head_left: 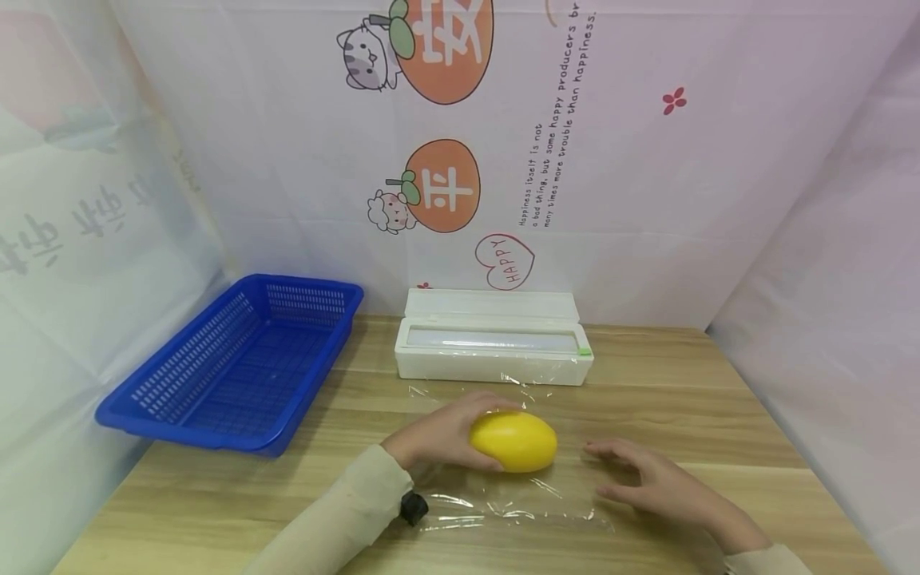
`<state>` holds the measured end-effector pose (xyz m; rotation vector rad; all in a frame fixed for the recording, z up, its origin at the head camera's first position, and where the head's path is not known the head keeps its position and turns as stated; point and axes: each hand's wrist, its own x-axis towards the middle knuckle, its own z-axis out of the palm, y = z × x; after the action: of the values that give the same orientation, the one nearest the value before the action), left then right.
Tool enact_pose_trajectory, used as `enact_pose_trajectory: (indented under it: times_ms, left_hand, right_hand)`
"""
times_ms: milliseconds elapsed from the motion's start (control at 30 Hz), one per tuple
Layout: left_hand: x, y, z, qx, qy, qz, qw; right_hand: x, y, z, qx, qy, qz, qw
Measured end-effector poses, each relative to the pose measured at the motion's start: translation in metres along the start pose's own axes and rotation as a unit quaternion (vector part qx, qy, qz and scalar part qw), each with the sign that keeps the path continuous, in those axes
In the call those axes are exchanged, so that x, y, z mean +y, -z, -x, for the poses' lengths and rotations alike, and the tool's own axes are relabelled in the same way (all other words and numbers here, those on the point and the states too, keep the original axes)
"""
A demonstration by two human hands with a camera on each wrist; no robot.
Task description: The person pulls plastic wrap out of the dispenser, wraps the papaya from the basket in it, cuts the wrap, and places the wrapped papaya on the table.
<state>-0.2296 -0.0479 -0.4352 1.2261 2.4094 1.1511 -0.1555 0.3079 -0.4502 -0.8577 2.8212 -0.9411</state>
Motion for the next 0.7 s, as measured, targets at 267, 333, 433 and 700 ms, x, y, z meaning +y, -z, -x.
enact_pose_trajectory:
  times_ms: [267,333,433,700]
  left_hand:
    - [-0.004,0.017,0.016,0.02,0.006,-0.025,0.9995]
    - [-0.004,0.023,0.022,0.026,0.007,-0.025,0.9993]
    - [-0.004,0.032,0.031,0.032,0.016,-0.027,0.999]
    - [-0.012,0.042,0.053,0.034,0.012,-0.002,0.9993]
  right_hand:
    - [-0.004,-0.001,0.002,0.02,0.013,0.005,0.9997]
    - [-0.004,-0.001,0.003,0.025,0.012,0.002,0.9996]
    - [-0.004,-0.001,0.005,0.03,0.02,-0.012,0.9993]
    - [0.0,-0.005,0.008,0.001,0.04,-0.057,0.9976]
